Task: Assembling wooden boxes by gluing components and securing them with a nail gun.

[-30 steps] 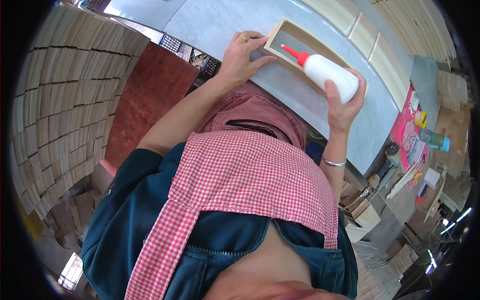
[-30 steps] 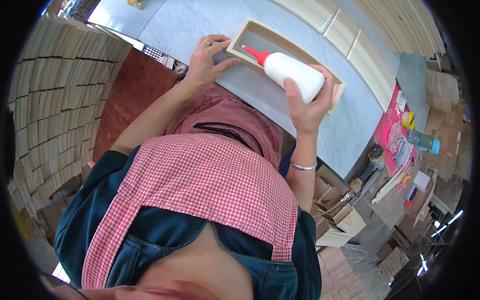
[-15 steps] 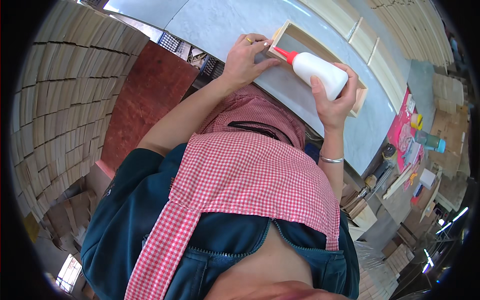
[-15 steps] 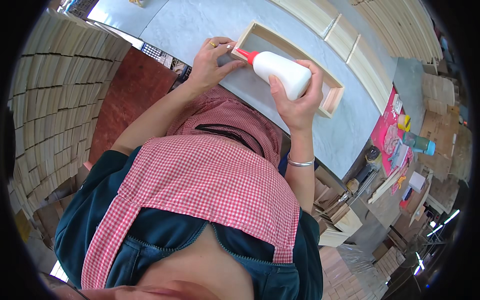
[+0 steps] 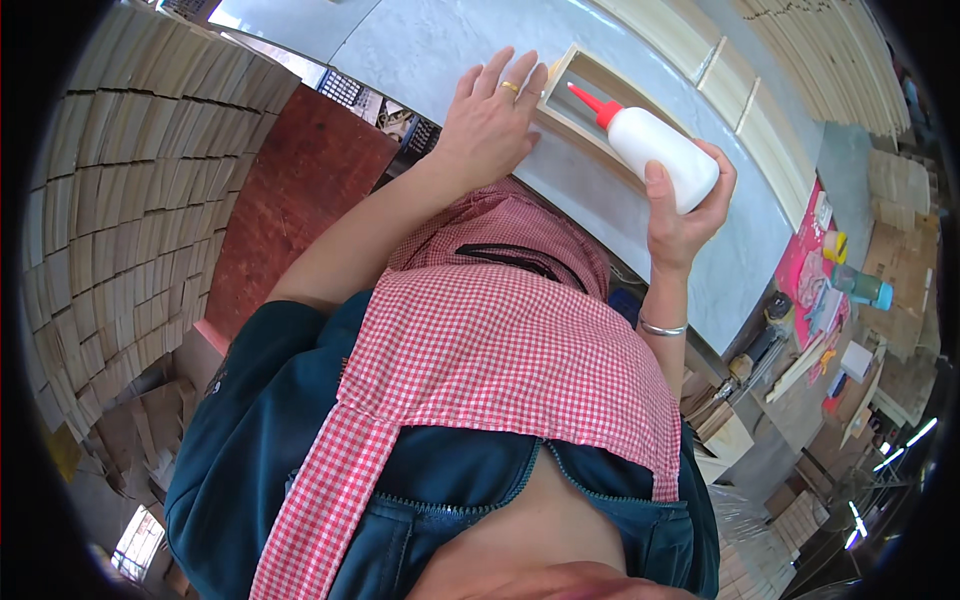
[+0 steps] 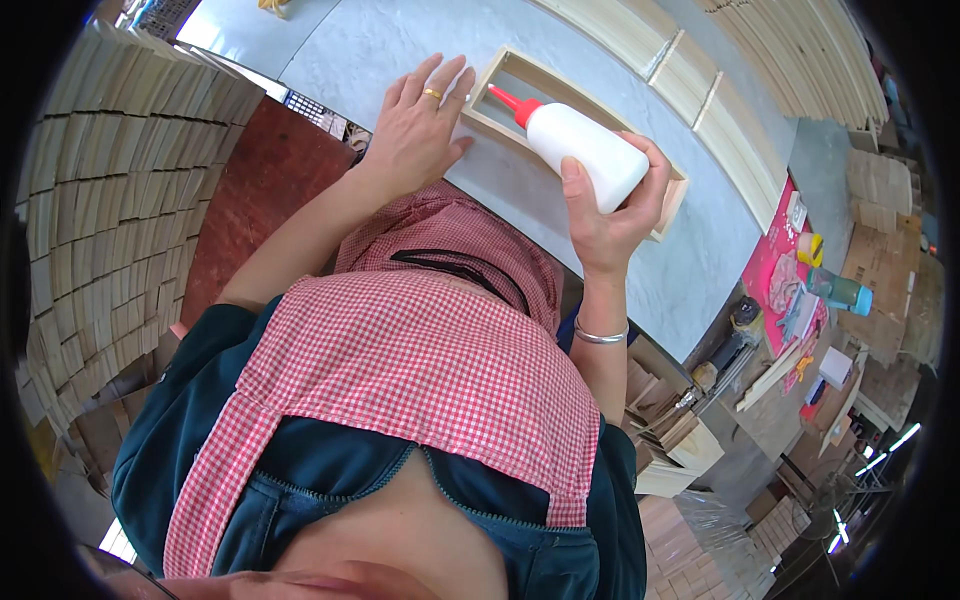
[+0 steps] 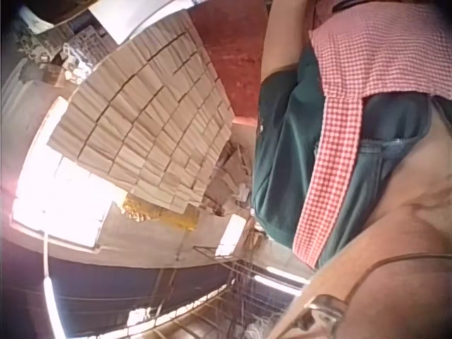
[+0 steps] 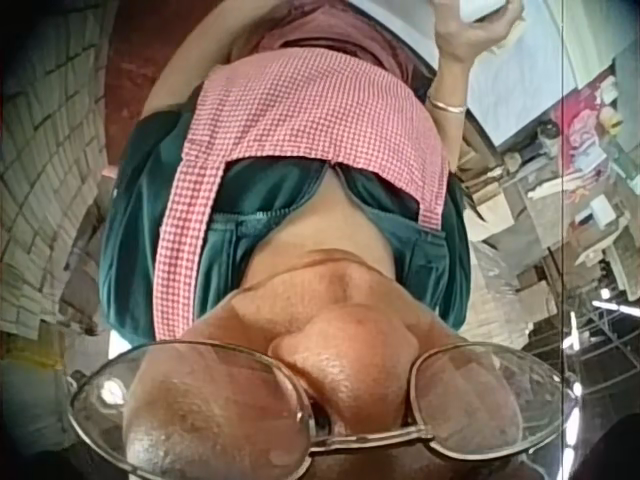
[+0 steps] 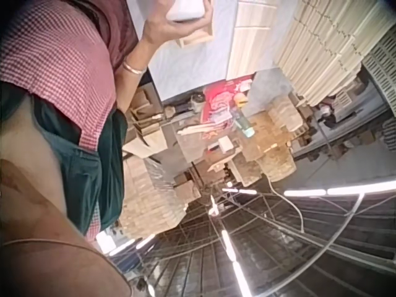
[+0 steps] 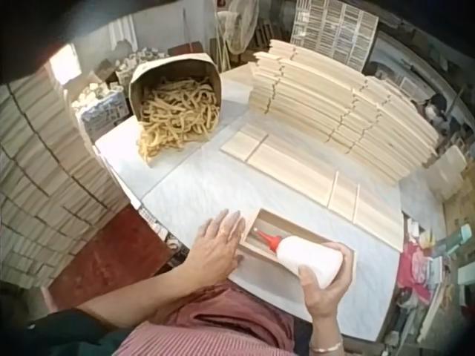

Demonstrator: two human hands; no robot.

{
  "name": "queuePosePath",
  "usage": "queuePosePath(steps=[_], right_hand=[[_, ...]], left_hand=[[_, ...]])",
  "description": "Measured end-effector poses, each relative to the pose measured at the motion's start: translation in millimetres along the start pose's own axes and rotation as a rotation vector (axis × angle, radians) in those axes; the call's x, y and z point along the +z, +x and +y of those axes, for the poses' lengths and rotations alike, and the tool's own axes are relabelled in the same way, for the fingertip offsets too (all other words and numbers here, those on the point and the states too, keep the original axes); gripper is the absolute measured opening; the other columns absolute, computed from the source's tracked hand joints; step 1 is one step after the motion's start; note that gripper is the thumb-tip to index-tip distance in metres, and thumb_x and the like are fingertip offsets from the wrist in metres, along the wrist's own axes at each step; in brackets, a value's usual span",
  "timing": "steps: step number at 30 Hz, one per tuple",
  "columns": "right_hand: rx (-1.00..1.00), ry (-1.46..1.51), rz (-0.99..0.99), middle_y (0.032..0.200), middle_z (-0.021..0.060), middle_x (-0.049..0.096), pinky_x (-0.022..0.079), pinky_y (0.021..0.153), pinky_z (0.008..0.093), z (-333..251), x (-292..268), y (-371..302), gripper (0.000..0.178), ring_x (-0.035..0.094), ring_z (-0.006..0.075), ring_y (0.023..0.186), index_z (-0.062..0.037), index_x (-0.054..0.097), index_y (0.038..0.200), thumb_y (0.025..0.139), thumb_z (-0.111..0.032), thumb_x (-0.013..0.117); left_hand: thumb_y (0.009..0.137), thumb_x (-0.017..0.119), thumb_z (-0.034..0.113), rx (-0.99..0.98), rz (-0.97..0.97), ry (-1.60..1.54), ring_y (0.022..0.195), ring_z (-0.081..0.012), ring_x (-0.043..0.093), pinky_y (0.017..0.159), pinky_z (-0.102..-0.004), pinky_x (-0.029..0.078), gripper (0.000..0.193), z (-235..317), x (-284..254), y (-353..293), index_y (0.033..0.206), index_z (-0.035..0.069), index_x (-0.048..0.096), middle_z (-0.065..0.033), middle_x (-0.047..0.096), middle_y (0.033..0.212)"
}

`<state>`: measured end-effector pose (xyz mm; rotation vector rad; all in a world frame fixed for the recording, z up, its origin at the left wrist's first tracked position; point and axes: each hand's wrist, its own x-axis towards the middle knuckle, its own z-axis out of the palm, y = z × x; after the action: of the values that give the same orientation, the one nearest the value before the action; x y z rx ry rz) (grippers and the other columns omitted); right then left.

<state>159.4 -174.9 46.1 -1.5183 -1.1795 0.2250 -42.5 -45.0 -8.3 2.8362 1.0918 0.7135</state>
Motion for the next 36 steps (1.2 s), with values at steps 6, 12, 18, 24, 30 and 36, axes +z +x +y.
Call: queuePosePath(steps=[6,12,18,24,30,36], right_hand=[[0.008,-0.010,0.016,0.118,0.0130,0.058,0.061,0.077,0.0348,3.3,-2.1,-9.0,0.058,0.065,0.0331,0.105,-0.0088,0.050,0.126,0.080,-0.024,0.081],[0.005,-0.025,0.000,0.118,0.0129,0.058,0.061,0.076,0.0343,3.8,-2.0,-13.9,0.058,0.065,0.0336,0.106,-0.0089,0.050,0.126,0.080,-0.026,0.081],[0.031,0.026,-0.014,0.117,0.0139,0.058,0.061,0.075,0.0342,-1.1,-2.5,-17.9,0.059,0.065,0.0334,0.105,-0.0084,0.050,0.126,0.081,-0.027,0.081],[-0.006,0.025,-0.037,0.115,0.0146,0.060,0.060,0.073,0.0340,5.3,6.8,-14.8,0.059,0.066,0.0312,0.100,-0.0073,0.050,0.126,0.080,-0.027,0.082],[-0.066,-0.040,-0.083,0.111,0.0142,0.064,0.058,0.072,0.0341,5.7,14.3,-10.0,0.057,0.067,0.0280,0.091,-0.0062,0.050,0.124,0.080,-0.024,0.082],[-0.144,-0.116,-0.043,0.109,0.0141,0.065,0.058,0.072,0.0343,4.5,17.8,0.1,0.055,0.067,0.0268,0.087,-0.0055,0.051,0.123,0.081,-0.023,0.082]], left_hand=[[0.089,0.063,0.020,0.164,-0.178,0.443,0.148,-0.0363,0.030,0.117,-0.0572,0.025,0.058,-1.0,-25.4,13.2,0.143,0.003,0.050,-0.0158,0.049,0.148],[0.087,0.063,0.016,0.291,-0.322,0.641,0.148,-0.0365,0.031,0.116,-0.0570,0.027,0.056,-5.5,-26.8,21.7,0.140,0.004,0.052,-0.0153,0.050,0.147],[0.089,0.064,0.017,0.191,-0.381,0.425,0.145,-0.0324,0.035,0.116,-0.0534,0.029,0.050,-19.5,-11.4,9.8,0.137,0.008,0.058,-0.0107,0.052,0.147],[0.090,0.069,0.030,-0.056,-0.120,-0.295,0.139,-0.0295,0.043,0.114,-0.0514,0.030,0.046,-32.1,14.7,-6.7,0.132,0.013,0.064,-0.0068,0.057,0.141],[0.090,0.073,0.039,-0.125,0.003,-0.399,0.138,-0.0240,0.045,0.113,-0.0453,0.032,0.049,-26.2,25.7,-9.4,0.134,0.018,0.065,-0.0029,0.060,0.139],[0.091,0.069,0.043,-0.132,0.006,-0.332,0.135,-0.0242,0.046,0.111,-0.0425,0.031,0.044,-21.4,24.9,-8.2,0.130,0.021,0.068,-0.0018,0.062,0.134]])
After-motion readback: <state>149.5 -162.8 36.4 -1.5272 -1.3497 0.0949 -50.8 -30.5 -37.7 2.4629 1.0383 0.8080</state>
